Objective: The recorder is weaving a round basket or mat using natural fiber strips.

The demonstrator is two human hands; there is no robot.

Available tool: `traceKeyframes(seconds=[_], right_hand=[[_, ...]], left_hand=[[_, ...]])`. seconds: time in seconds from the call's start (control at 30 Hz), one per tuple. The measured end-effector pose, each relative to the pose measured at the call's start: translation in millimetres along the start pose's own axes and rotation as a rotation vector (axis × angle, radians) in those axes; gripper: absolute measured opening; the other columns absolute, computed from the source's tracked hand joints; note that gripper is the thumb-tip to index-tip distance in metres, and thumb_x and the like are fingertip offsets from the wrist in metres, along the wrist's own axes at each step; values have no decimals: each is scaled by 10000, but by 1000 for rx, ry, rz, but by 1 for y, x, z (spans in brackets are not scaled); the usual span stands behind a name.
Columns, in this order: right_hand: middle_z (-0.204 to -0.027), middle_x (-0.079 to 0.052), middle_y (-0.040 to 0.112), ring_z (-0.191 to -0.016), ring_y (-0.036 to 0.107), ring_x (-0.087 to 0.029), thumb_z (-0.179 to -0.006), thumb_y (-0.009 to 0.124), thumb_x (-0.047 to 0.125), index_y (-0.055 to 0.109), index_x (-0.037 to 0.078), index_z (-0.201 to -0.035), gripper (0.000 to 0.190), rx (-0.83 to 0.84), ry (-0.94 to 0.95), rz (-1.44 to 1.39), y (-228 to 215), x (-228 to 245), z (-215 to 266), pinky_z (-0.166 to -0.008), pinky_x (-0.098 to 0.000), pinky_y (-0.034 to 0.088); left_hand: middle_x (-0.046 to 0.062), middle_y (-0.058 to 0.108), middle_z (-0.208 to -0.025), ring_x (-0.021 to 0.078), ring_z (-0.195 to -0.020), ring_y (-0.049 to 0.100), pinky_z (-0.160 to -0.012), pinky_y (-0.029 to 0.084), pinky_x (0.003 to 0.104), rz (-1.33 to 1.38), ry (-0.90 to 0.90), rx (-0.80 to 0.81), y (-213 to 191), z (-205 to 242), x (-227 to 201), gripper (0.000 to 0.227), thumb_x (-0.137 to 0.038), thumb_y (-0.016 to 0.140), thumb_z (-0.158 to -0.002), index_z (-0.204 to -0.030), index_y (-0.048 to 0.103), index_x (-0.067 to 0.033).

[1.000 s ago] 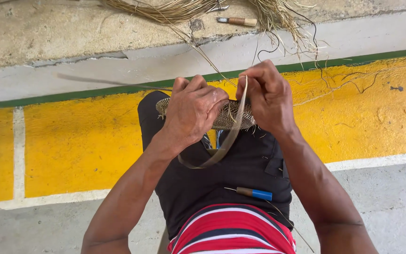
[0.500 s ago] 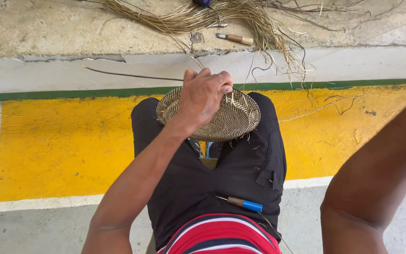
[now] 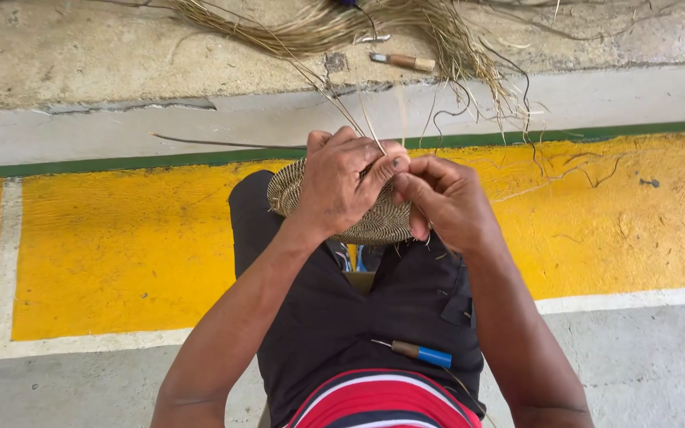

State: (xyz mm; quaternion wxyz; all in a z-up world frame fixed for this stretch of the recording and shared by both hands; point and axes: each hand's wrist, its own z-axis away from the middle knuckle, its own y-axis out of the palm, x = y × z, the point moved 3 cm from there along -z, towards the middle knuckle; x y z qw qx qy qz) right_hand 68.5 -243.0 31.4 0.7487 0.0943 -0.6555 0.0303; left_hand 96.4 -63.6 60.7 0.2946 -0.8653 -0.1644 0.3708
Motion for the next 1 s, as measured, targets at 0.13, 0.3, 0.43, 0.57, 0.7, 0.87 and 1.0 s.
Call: traceKeyframes(seconds=[0.13,0.3,0.43,0.57,0.7,0.87,1.0], right_hand=[[-729,-17,623,-426,453,-48,-1040,599,120,685,-18,-1119,181,75,-40,-62,-27,6,23,-342,-210,352],[-600,12,540,-393,390,-37,-1095,527,83,676,-79,-1137,224,246,-407,-417,-99,39,74,-320,-226,326],[-705,-70,635,-509,584,-122,-1052,524,74,632,-43,-1152,188,185,-585,-460,-91,56,81,-414,-298,520],[-1020,-161,728,-951,762,-229,-1172,498,14,483,20,-1260,90,-210,-537,118,-52,29,48,-878,-356,653],[-1323,-154,689,-1244,693,-215,-1120,550,-19,545,32,-1206,100,-147,-518,88,-23,-7,19,-1093,-368,597],[-1116,-34,731,-1099,668,-155,-977,767,-29,637,70,-1072,189,-296,-624,500,-5,-5,15,-980,-313,544],[-1140,-53,716,-1121,643,-200,-907,813,2,672,99,-1031,212,-314,-729,726,-3,2,12,-951,-343,534]], left_hand=[[-37,645,-699,135,-763,555,-870,319,363,-6,-116,16,7,-6,10,451,-463,492,-1086,-924,770,-147],[2,518,-557,157,-663,497,-836,316,371,-23,-206,42,15,-9,23,506,-434,523,-1066,-716,722,-128],[-2,490,-550,158,-646,481,-835,314,366,-18,-198,57,19,-14,25,525,-489,484,-1063,-753,729,-144],[-16,527,-583,149,-669,505,-832,317,361,8,-194,116,15,-13,26,474,-523,433,-1040,-962,785,-215],[-46,627,-696,142,-739,552,-840,324,372,-17,-143,157,1,-9,16,327,-448,527,-1012,-1028,761,-220],[-54,711,-837,153,-817,583,-857,335,380,-101,-89,176,-2,-7,5,84,-219,668,-990,-1039,723,-178],[-40,704,-822,160,-823,586,-864,339,382,-144,-88,193,3,-6,6,69,-192,669,-998,-1032,716,-156]])
